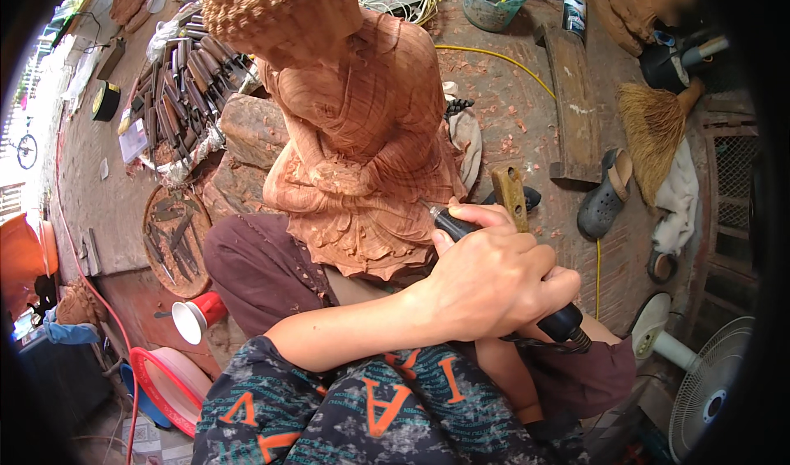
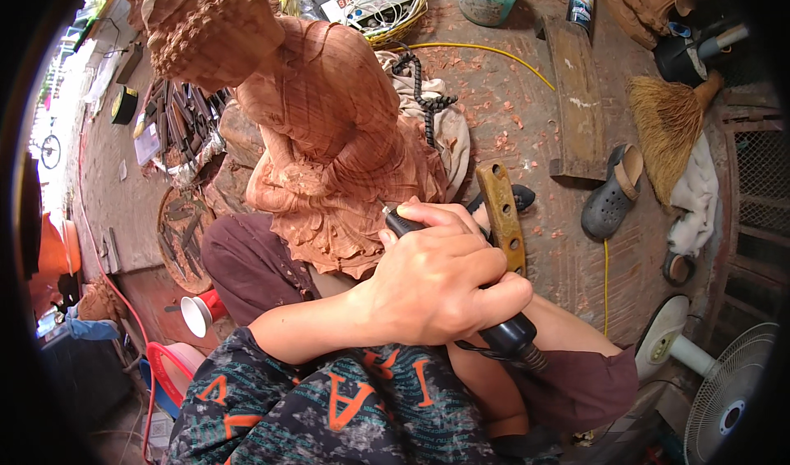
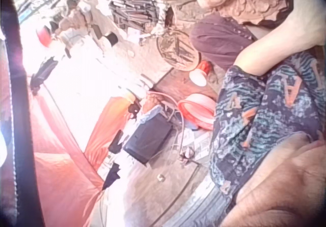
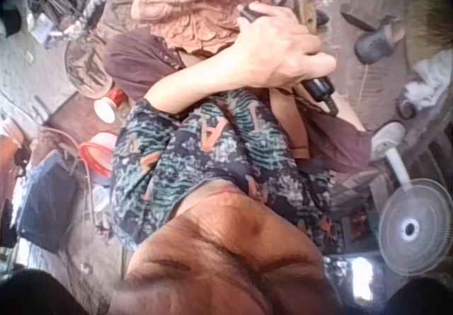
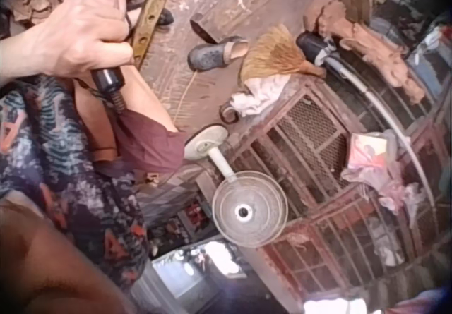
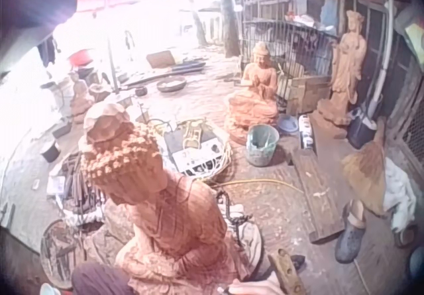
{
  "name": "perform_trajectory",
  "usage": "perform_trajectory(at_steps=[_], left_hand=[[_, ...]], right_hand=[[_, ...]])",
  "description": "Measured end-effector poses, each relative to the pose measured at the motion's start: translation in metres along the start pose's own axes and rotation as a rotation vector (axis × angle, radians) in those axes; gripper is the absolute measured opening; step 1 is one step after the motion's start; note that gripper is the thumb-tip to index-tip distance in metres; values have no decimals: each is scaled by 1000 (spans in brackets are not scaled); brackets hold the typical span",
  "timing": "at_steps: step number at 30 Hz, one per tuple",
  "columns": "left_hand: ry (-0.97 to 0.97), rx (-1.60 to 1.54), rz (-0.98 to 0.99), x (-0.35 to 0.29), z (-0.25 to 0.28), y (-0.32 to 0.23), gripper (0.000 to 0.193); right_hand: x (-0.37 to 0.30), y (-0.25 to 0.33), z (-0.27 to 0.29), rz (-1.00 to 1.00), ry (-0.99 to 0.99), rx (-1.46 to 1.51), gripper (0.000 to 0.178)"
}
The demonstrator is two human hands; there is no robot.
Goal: The person carves a wooden statue using a chisel and mallet, then switches to a power drill to refine the details. The person works on the lower section of the statue, which is placed on their lap.
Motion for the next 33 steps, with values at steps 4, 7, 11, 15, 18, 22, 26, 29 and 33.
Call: perform_trajectory(at_steps=[4, 7, 11, 15, 18, 22, 26, 29, 33], left_hand=[[49, -25, 8, -1, 2, -3, 18], [52, -16, -17, -1, 1, -3, 18], [56, -44, -15, 1, 3, -1, 17], [39, -69, -29, 1, 1, 0, 16], [31, -79, -24, -4, 2, 1, 16], [9, -104, -18, -8, 0, 0, 17], [19, -78, -47, -2, 1, 2, 17], [16, -48, -39, -3, 3, 0, 17], [-39, -17, -42, -4, 0, -2, 17]], right_hand=[[3, -5, 8, 145, 92, -68, 48], [3, -3, 11, 165, 106, -31, 47], [0, -3, 6, -3, 107, 36, 44], [-2, -7, 2, -41, 79, 108, 44], [-3, -11, -2, -36, 69, 161, 45], [-5, -19, -6, -50, 59, 209, 46], [-8, -14, -10, -117, 13, 236, 48], [-4, 1, -7, -88, 0, 128, 51], [-5, -4, -2, -16, 59, 180, 55]])
Point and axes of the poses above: each hand's wrist, its own x-axis towards the middle knuckle, its own z-axis out of the back of the hand, y = z × x, the point moved 2 cm from there along x, towards the middle knuckle, and after that the axes turned 4 degrees about -x, right-handed, at the moved point
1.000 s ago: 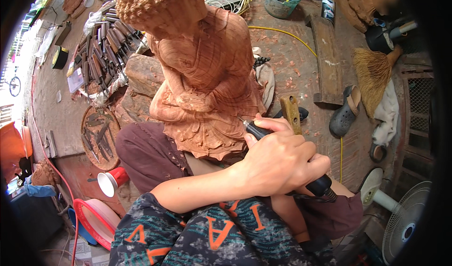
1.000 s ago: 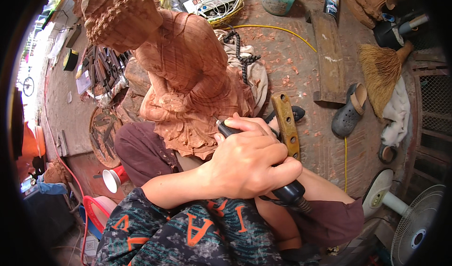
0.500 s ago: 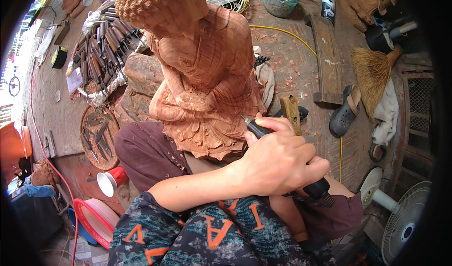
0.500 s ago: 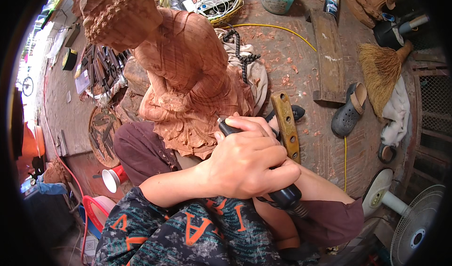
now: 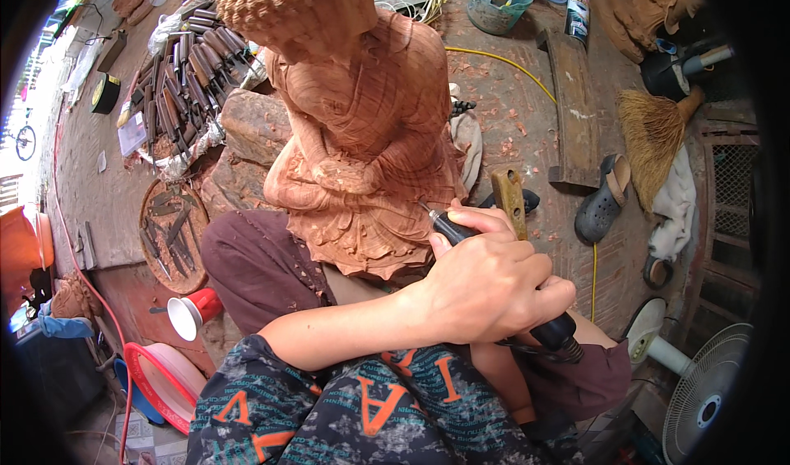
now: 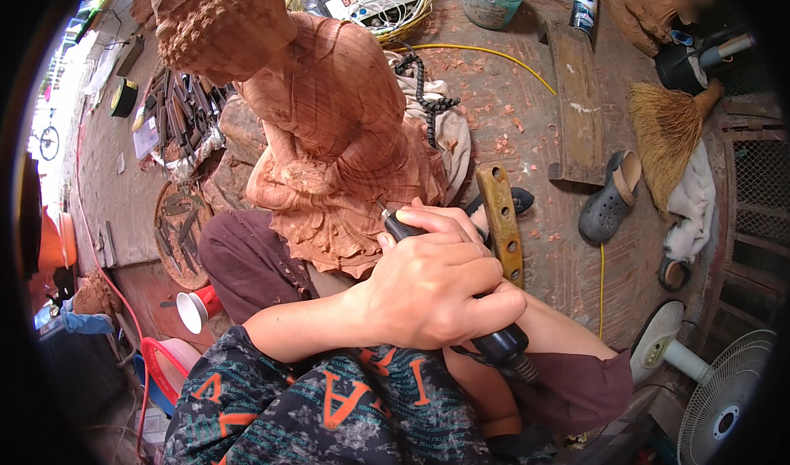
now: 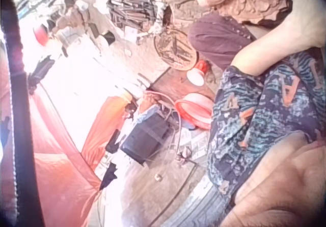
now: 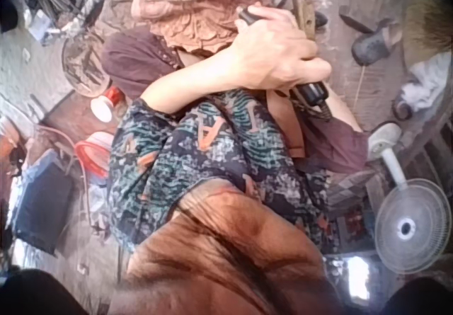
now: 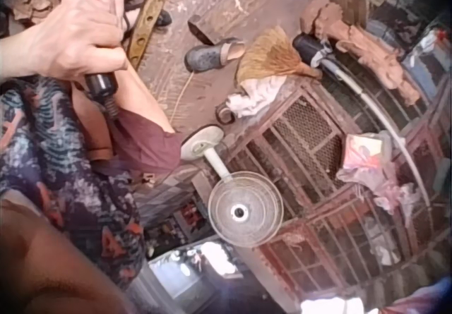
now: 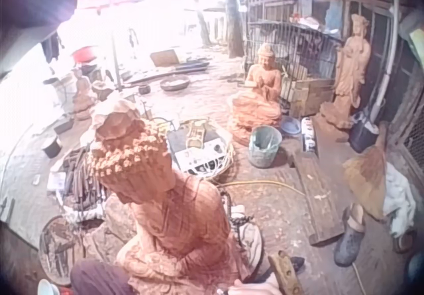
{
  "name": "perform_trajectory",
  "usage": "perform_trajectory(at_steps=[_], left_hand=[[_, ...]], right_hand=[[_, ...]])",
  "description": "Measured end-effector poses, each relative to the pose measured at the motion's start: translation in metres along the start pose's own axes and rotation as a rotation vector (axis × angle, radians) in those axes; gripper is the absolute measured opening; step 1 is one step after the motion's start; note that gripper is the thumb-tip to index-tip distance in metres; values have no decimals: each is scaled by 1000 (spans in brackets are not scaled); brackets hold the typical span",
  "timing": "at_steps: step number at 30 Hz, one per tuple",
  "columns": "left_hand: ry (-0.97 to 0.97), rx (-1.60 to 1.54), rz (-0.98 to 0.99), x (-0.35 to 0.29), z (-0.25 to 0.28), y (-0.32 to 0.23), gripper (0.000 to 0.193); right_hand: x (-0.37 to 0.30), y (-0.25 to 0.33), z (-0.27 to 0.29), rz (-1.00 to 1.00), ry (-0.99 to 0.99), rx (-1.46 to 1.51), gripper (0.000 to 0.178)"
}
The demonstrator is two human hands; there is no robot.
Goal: The person carves a wooden statue using a chisel and mallet, then switches to a power drill to refine the details. The person works on the lower section of the statue, which is placed on their lap.
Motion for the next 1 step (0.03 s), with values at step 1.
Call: perform_trajectory(at_steps=[1], left_hand=[[8, -13, 2, 1, 1, -1, 17]], right_hand=[[0, 1, 2, 22, 18, -26, 57]])
Point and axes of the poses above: each hand's wrist, its own x-axis towards the middle knuckle, its own z-axis out of the back of the hand, y = z × x, the point moved 2 cm from there along x, towards the middle knuckle, and after that the axes turned 4 degrees about -x, right-handed, at the moved point
